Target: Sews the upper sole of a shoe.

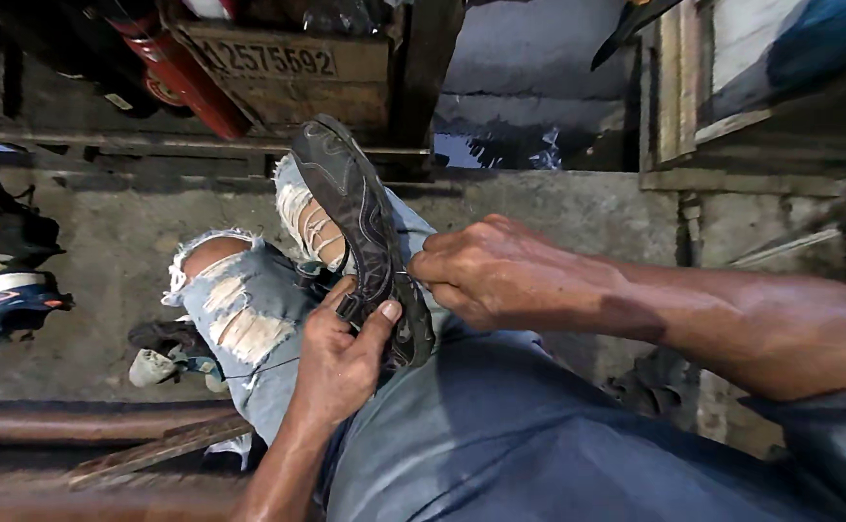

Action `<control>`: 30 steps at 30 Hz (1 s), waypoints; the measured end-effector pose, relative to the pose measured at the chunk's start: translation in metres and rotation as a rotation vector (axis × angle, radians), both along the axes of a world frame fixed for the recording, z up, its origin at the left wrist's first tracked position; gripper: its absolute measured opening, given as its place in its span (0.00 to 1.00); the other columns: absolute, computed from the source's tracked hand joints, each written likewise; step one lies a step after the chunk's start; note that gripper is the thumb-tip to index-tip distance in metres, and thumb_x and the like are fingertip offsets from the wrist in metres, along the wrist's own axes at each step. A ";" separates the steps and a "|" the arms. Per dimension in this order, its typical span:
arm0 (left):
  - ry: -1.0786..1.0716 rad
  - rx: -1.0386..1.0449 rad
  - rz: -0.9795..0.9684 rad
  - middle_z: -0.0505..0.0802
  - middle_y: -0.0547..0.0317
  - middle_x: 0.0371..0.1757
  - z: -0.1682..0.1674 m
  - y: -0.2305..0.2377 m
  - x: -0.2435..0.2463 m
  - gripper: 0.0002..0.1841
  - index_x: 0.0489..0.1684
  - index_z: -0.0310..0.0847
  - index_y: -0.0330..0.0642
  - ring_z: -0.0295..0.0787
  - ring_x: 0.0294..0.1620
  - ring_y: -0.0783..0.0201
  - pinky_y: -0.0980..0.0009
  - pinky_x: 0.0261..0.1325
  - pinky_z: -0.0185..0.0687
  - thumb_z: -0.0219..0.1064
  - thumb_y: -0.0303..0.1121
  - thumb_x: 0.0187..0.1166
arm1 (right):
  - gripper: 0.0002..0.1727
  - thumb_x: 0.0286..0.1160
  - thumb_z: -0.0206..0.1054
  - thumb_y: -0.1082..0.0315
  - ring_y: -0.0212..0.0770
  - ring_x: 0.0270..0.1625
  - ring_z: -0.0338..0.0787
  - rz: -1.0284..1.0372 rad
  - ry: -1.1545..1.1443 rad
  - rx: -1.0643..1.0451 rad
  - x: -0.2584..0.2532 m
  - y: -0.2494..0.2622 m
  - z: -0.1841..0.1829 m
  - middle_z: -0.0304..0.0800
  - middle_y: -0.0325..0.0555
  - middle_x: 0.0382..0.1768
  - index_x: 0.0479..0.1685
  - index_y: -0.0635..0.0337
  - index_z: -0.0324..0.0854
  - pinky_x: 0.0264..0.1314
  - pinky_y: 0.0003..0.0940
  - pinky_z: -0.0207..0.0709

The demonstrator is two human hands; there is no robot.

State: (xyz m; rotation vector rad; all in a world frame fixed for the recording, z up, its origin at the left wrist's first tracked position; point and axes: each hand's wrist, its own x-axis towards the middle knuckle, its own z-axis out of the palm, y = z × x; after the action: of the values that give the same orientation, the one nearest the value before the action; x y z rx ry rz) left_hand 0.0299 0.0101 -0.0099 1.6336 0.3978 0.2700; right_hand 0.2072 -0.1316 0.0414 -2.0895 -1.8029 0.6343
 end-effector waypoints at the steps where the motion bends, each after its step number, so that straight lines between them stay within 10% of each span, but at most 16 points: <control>1: -0.005 0.013 -0.008 0.93 0.62 0.45 -0.001 -0.001 0.001 0.06 0.46 0.87 0.37 0.92 0.44 0.73 0.73 0.50 0.92 0.67 0.24 0.77 | 0.08 0.73 0.61 0.67 0.37 0.28 0.83 0.003 -0.007 -0.024 0.000 0.002 0.000 0.81 0.36 0.27 0.36 0.51 0.87 0.26 0.38 0.73; 8: 0.023 -0.055 -0.009 0.94 0.58 0.45 0.000 -0.010 0.006 0.07 0.47 0.88 0.37 0.93 0.44 0.68 0.69 0.50 0.93 0.69 0.27 0.77 | 0.08 0.75 0.63 0.66 0.37 0.29 0.84 -0.052 0.013 -0.053 -0.001 0.007 0.001 0.82 0.36 0.26 0.32 0.52 0.86 0.28 0.38 0.76; 12: 0.023 -0.168 -0.024 0.94 0.59 0.49 0.011 0.011 -0.017 0.19 0.64 0.86 0.39 0.92 0.46 0.66 0.67 0.51 0.91 0.70 0.41 0.82 | 0.10 0.76 0.60 0.64 0.31 0.29 0.82 -0.039 0.090 0.054 0.004 -0.004 -0.003 0.79 0.33 0.26 0.30 0.51 0.86 0.29 0.32 0.75; 15: 0.006 -0.238 0.058 0.94 0.59 0.51 0.021 0.050 -0.048 0.18 0.49 0.91 0.48 0.93 0.51 0.59 0.60 0.54 0.93 0.62 0.51 0.86 | 0.12 0.78 0.61 0.64 0.28 0.30 0.83 -0.083 0.174 0.150 0.011 -0.013 -0.014 0.84 0.32 0.26 0.30 0.52 0.88 0.30 0.28 0.78; 20: 0.313 0.328 0.284 0.89 0.57 0.58 0.000 0.124 -0.117 0.15 0.32 0.88 0.41 0.89 0.54 0.66 0.66 0.57 0.89 0.63 0.41 0.83 | 0.13 0.79 0.61 0.64 0.25 0.30 0.82 -0.091 0.259 0.224 0.021 -0.024 -0.029 0.83 0.32 0.26 0.29 0.53 0.89 0.31 0.24 0.78; 24: 0.467 0.727 0.178 0.88 0.39 0.63 0.011 0.101 -0.106 0.21 0.54 0.90 0.39 0.87 0.60 0.51 0.54 0.56 0.85 0.61 0.48 0.84 | 0.13 0.79 0.62 0.65 0.23 0.32 0.84 -0.077 0.291 0.239 0.026 -0.026 -0.034 0.86 0.33 0.28 0.30 0.55 0.89 0.35 0.21 0.79; 27: 0.207 0.678 0.006 0.92 0.51 0.57 0.032 0.037 -0.058 0.17 0.57 0.91 0.41 0.91 0.54 0.66 0.68 0.55 0.89 0.60 0.41 0.87 | 0.13 0.78 0.62 0.65 0.23 0.33 0.84 -0.079 0.295 0.225 0.026 -0.027 -0.033 0.87 0.32 0.29 0.30 0.56 0.90 0.36 0.19 0.80; 30: 0.141 0.765 -0.114 0.92 0.50 0.61 0.021 -0.006 -0.015 0.16 0.64 0.88 0.40 0.93 0.54 0.57 0.58 0.53 0.91 0.63 0.34 0.84 | 0.12 0.78 0.62 0.64 0.22 0.34 0.85 -0.071 0.272 0.230 0.025 -0.024 -0.035 0.87 0.32 0.30 0.32 0.55 0.91 0.37 0.19 0.80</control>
State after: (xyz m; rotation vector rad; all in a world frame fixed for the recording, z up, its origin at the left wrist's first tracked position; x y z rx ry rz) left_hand 0.0148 0.0045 0.0106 2.4280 0.3209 0.2338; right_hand 0.2324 -0.1557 0.0063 -1.8107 -1.5634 0.6251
